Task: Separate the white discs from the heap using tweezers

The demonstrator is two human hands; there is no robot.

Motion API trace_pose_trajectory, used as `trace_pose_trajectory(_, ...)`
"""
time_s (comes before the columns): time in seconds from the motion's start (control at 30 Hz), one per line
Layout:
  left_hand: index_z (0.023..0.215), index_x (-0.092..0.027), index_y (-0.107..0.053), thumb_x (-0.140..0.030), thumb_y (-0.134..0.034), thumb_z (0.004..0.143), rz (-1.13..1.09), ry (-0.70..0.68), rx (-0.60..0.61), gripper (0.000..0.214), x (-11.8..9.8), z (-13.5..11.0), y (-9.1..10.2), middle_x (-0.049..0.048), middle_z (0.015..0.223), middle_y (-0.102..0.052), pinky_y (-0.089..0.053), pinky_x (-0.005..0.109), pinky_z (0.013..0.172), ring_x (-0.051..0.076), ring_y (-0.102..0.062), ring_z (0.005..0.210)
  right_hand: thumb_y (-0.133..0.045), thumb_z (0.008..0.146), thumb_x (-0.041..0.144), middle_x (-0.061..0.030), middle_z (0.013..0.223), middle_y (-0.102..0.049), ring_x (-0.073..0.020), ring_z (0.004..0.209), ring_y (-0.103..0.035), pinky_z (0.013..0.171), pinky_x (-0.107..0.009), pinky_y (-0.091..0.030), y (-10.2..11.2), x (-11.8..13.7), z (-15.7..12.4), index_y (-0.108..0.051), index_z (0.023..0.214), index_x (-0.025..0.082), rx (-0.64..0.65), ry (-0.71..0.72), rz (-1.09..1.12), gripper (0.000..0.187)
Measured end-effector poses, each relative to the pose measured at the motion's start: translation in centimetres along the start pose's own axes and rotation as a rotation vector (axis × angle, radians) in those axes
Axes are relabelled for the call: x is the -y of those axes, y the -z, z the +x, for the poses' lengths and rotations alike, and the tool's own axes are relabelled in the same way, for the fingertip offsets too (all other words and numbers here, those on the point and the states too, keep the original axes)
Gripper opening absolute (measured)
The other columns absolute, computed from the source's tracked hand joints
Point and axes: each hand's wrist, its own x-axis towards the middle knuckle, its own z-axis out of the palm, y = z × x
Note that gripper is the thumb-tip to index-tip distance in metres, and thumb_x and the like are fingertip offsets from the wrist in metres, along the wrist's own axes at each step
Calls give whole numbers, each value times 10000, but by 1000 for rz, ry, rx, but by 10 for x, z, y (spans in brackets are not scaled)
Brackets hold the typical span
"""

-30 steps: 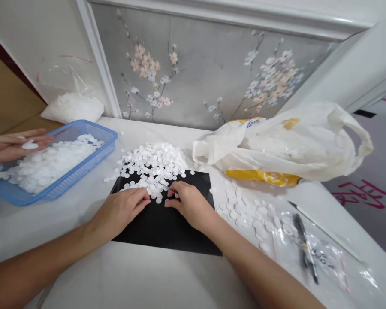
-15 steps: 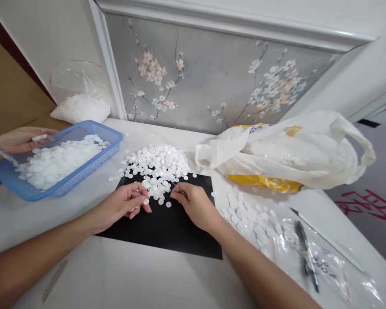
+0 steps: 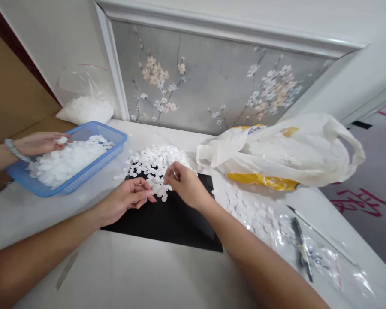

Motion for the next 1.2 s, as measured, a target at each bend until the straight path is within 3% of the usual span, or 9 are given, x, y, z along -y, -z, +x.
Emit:
trace_pose_trajectory(0.07,857,-160,-562,-326,-671,752,-39,-29,-26,225,-2,1,4,26,735,-677,-278,188,486,46,-400,486,-550,795,367,38,646,-519,-88,498,-390,480,-233,-299,-1,5,11,-542,857,190,27,-65,181,188)
trace_pose_trajectory(0.2,805,-172,-529,-358,-606,799,-115,-72,-61,201,-8,-1,11,-52,581,-518,-196,183,441,36,-321,438,-561,750,523,50,535,-433,-81,442,-326,432,-237,-246,-7,-3,6,-512,680,186,63,-127,177,347)
trace_pose_trajectory(0.33,773,-182,-494,-380,-525,840,-142,-41,-46,211,-9,-3,13,-45,579,-486,-203,188,436,50,-338,440,-692,665,393,54,510,-450,-107,483,-386,481,-245,-287,-18,-18,-17,-542,644,193,7,-153,35,250)
trace_pose_trajectory(0.47,648,-152,-508,-413,-445,873,-104,-22,-36,351,-5,-1,12,16,634,-552,-240,198,449,66,-397,488,-670,705,316,36,605,-534,-126,556,-423,534,-251,-310,-26,-20,-28,-590,696,207,-43,-100,-202,136)
trace_pose_trajectory(0.63,708,-163,-544,-422,-467,868,8,-27,-65,314,-1,2,12,3,616,-573,-265,206,481,89,-426,513,-671,703,247,43,658,-545,-126,598,-466,569,-243,-346,-19,-18,-25,-609,777,212,85,-111,-263,103)
trace_pose_trajectory(0.8,890,-208,-565,-268,-391,897,440,-155,-138,184,0,4,17,-61,569,-448,-296,226,540,105,-399,527,-709,664,224,62,670,-539,-114,578,-463,536,-228,-337,-7,-19,-25,-577,864,217,138,-149,-202,240)
trace_pose_trajectory(0.93,940,-236,-526,-243,-295,932,730,-181,-158,231,-1,1,14,-61,596,-440,-298,242,557,121,-423,544,-659,748,294,46,623,-532,-119,556,-440,526,-236,-324,-11,-17,-25,-587,756,211,82,-128,-256,110)
trace_pose_trajectory(1.07,920,-239,-477,-291,-413,914,932,-203,-140,82,-1,-2,8,-56,651,-505,-312,251,580,144,-507,615,-631,771,279,28,638,-560,-120,549,-434,539,-245,-331,-18,-13,-26,-562,695,206,25,-44,-311,125)
trace_pose_trajectory(1.2,891,-239,-459,-302,-512,879,1079,-210,-133,83,2,-2,6,-46,707,-548,-307,254,574,157,-526,641,-608,760,286,45,585,-495,-107,520,-402,506,-234,-317,-12,-16,-25,-509,648,202,88,-82,-219,172)
